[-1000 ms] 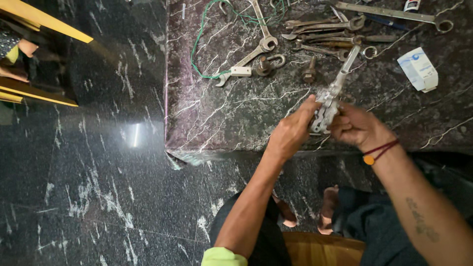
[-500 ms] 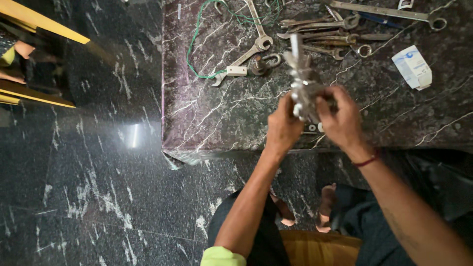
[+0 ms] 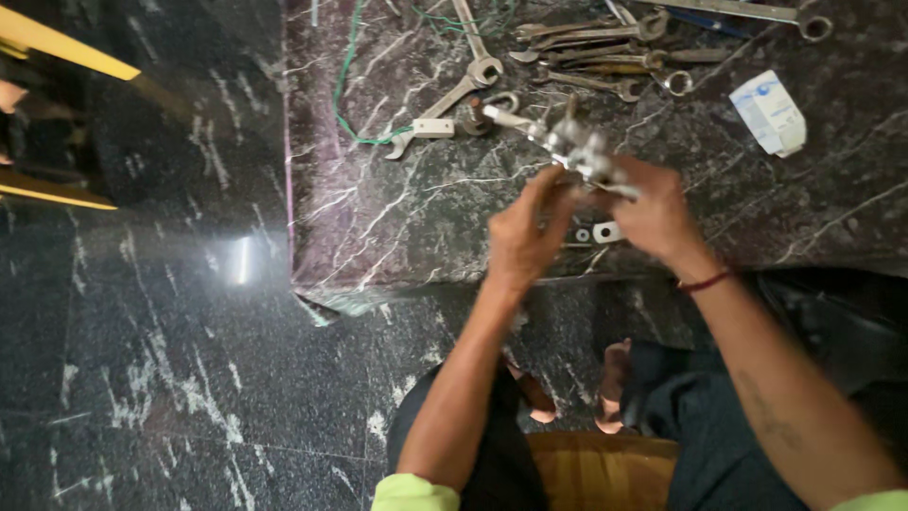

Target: The person assembles a multi-component metal mechanical part by hand on a table, aligning metal plates and inserting bolts and a small metal pin.

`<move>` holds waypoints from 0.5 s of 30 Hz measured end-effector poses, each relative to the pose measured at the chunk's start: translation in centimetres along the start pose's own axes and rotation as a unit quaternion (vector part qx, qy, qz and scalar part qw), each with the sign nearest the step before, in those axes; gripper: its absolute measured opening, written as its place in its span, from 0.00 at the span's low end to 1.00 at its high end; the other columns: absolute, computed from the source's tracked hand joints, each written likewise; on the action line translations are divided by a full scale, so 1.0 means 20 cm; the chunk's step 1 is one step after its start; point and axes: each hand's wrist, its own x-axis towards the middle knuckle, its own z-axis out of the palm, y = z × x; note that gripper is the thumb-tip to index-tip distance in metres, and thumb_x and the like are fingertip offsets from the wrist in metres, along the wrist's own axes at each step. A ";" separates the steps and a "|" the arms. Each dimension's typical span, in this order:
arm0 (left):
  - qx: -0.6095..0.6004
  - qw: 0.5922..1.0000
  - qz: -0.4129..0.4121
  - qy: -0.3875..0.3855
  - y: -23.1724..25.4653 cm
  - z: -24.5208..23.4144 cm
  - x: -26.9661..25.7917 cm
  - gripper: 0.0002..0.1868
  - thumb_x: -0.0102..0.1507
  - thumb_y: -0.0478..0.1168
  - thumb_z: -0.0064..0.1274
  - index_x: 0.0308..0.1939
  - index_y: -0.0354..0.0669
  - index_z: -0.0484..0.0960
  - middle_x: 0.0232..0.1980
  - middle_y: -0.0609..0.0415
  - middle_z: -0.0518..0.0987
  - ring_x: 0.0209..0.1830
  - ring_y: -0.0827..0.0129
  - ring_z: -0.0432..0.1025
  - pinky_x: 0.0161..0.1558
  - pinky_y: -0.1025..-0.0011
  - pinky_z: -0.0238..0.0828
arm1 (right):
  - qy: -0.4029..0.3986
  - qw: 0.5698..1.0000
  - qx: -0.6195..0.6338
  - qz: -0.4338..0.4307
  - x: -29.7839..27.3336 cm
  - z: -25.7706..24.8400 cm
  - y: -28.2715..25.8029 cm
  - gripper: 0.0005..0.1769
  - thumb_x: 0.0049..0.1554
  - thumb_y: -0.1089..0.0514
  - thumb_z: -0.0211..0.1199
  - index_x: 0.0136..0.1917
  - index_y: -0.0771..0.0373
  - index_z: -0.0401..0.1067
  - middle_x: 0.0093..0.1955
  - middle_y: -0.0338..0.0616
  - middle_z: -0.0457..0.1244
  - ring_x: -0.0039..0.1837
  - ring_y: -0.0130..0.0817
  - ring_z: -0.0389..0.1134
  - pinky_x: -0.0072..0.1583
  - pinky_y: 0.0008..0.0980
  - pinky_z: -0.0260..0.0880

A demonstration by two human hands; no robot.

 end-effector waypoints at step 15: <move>-0.161 0.958 -0.232 0.048 -0.13 -0.12 0.12 0.12 0.68 0.32 0.56 0.55 0.32 0.81 0.44 0.48 0.81 0.36 0.66 0.79 0.39 0.70 0.78 | -0.148 0.901 0.363 0.185 0.07 -0.09 0.33 0.28 0.53 0.68 0.69 0.67 0.71 0.69 0.59 0.47 0.69 0.59 0.32 0.72 0.59 0.32 0.77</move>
